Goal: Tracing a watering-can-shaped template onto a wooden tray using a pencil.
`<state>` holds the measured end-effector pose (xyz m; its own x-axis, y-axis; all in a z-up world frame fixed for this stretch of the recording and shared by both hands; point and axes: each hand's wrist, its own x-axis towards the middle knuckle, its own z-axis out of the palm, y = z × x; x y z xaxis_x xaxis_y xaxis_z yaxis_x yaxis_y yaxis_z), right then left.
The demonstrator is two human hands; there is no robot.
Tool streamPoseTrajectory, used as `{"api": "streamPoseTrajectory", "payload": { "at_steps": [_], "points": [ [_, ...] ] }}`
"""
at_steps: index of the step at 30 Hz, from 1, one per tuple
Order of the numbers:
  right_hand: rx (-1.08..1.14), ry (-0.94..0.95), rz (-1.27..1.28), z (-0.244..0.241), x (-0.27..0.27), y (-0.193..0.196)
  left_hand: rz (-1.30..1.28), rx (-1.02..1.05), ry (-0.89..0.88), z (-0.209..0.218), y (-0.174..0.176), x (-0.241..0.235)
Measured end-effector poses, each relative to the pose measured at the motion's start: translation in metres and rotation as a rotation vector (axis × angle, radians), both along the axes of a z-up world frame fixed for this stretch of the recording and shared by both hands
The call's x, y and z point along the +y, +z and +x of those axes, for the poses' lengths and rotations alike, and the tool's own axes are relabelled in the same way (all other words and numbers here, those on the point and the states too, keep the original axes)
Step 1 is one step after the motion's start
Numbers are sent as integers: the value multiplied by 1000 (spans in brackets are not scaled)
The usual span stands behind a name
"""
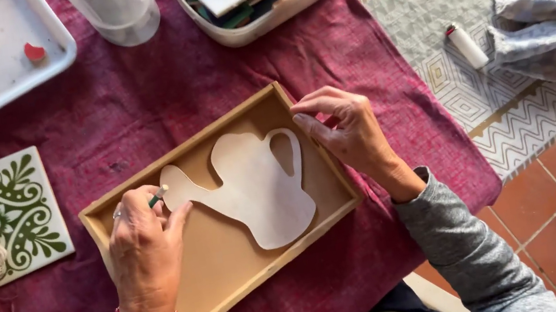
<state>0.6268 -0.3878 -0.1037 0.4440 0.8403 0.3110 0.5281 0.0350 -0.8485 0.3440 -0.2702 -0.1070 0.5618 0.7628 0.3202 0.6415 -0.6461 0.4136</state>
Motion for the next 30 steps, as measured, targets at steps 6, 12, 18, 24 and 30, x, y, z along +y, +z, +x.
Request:
{"api": "streamPoseTrajectory", "payload": {
  "at_steps": [6, 12, 18, 24, 30],
  "points": [
    [7, 114, -49, 8, -4, 4, 79, 29, 42, 6, -4, -2],
    [-141, 334, -45, 11, -10, 17, 98, 41, 84, -2, -28, 1],
    [-483, 321, -126, 1, -14, 11, 142, 20, 77, -4, -30, -1],
    [-584, 253, -112, -8, -10, 11, 132, -4, 43, 1, -8, -7],
    [-577, 241, -97, -11, -9, 6, 159, -3, 26, 2, -10, -7]
  ]
}}
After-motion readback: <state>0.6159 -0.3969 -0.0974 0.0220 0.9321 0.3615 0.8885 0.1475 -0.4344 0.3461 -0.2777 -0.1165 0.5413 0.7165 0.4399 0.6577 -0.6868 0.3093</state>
